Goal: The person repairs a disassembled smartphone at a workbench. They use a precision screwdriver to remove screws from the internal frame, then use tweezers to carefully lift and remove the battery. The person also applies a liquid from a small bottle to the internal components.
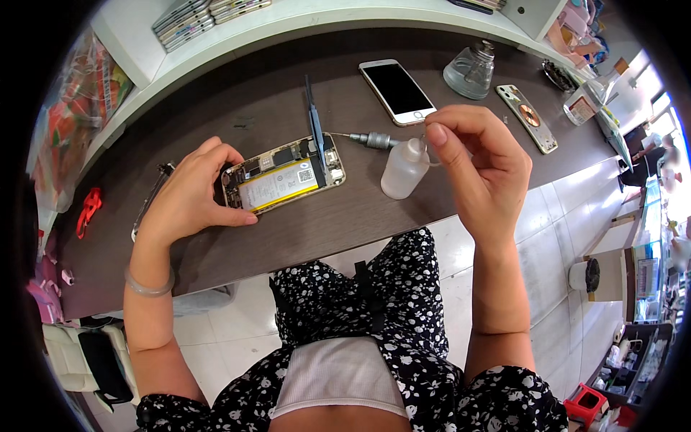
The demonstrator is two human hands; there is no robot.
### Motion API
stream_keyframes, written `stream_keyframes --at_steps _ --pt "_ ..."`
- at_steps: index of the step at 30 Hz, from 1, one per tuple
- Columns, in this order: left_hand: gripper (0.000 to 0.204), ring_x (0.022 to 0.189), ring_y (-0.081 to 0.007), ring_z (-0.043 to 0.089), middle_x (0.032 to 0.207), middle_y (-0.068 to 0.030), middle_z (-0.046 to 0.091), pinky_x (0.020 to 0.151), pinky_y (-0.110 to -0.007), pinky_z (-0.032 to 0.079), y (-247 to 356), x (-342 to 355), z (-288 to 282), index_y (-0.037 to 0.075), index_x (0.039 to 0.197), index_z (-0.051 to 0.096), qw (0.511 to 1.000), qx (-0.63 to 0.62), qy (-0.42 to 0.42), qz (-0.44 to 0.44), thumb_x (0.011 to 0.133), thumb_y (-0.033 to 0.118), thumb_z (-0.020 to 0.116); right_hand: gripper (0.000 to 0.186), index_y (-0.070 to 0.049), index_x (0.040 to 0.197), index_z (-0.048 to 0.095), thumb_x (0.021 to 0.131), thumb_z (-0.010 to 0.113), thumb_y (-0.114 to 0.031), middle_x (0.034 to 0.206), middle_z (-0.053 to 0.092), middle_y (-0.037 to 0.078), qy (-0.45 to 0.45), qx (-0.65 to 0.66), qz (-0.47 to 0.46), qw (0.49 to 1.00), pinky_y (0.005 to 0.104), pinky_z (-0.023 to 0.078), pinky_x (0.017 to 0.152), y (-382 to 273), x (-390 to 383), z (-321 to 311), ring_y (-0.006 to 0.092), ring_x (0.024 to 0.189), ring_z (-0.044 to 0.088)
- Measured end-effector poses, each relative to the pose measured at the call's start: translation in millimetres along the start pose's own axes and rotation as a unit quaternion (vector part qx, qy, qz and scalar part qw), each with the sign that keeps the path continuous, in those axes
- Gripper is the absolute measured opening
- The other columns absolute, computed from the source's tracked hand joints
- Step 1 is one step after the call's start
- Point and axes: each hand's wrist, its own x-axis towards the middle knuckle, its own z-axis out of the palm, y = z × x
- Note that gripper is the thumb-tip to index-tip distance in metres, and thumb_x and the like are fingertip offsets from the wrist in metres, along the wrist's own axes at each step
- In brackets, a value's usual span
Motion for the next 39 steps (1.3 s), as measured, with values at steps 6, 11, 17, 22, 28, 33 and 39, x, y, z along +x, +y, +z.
stream_keyframes --at_steps 6,11,17,22,28,33,39 --pt "0.06 0.082 -0.0263 0.055 0.09 -0.011 0.055 0.071 -0.034 0.046 0.0 0.8 -0.7 -0.001 0.096 0.058 1.0 -0.008 -0.003 0.001 0.053 0.029 0.088 0.008 0.005 0.094 0.065 0.087 0.066 0.001 0.094 0.065 0.006 -0.013 0.01 0.008 1.0 0.0211 0.048 0.071 1.0 1.3 1.8 0.0089 0.08 0.059" --pt "0.06 0.083 -0.027 0.056 0.091 -0.0113 0.055 0.072 -0.035 0.046 0.9 0.6 -0.9 -0.001 0.096 0.058 1.0 -0.003 -0.005 -0.004 0.053 0.03 0.088 0.008 0.005 0.095 0.063 0.09 0.061 0.0 0.096 0.064 0.01 -0.046 0.0 0.042 0.998 0.025 0.047 0.079 -3.0 0.1 -0.8 0.0138 0.088 0.059" --pt "0.062 0.085 -0.0281 0.056 0.092 -0.0121 0.056 0.073 -0.035 0.046 -0.7 1.6 -0.5 -0.002 0.097 0.058 1.0 -0.008 -0.005 0.003 0.054 0.031 0.088 0.007 0.005 0.093 0.064 0.089 0.064 0.0 0.093 0.065 0.007 -0.014 0.008 0.004 1.0 0.0211 0.048 0.073 -4.2 4.4 -3.7 0.0089 0.081 0.059" --pt "0.063 0.087 -0.0283 0.057 0.093 -0.0127 0.057 0.074 -0.035 0.046 -2.4 1.1 0.4 -0.003 0.098 0.059 1.0 -0.004 -0.004 0.003 0.054 0.031 0.088 0.008 0.006 0.095 0.064 0.089 0.064 0.0 0.093 0.066 0.007 -0.038 0.008 0.02 0.999 0.0214 0.049 0.073 -6.2 4.8 -4.7 0.009 0.082 0.059" --pt "0.058 0.08 -0.0233 0.053 0.088 -0.0086 0.052 0.07 -0.032 0.044 -6.7 -0.2 4.8 0.001 0.096 0.056 0.999 -0.002 0.021 0.026 0.053 0.022 0.088 0.01 0.006 0.095 0.064 0.089 0.064 -0.001 0.092 0.066 0.007 -0.047 0.02 0.042 0.998 0.0213 0.049 0.073 -7.4 4.6 -3.6 0.0092 0.082 0.06" --pt "0.058 0.081 -0.0241 0.053 0.089 -0.0087 0.052 0.071 -0.033 0.044 -7.6 -0.1 5.3 0.001 0.096 0.057 0.999 0.0 0.023 0.033 0.053 0.023 0.088 0.01 0.006 0.095 0.064 0.09 0.064 -0.002 0.09 0.066 0.006 -0.046 0.022 0.052 0.997 0.0208 0.048 0.073 -7.1 4.0 -2.9 0.0089 0.081 0.059" --pt "0.058 0.081 -0.0243 0.053 0.089 -0.0089 0.052 0.071 -0.033 0.044 -6.5 -0.2 4.4 0.001 0.097 0.057 0.999 -0.005 0.018 0.026 0.053 0.023 0.088 0.01 0.005 0.093 0.064 0.087 0.066 -0.002 0.088 0.066 0.006 -0.074 -0.035 0.048 0.995 0.0222 0.049 0.072 -7.9 4.7 -5.9 0.0094 0.08 0.06"
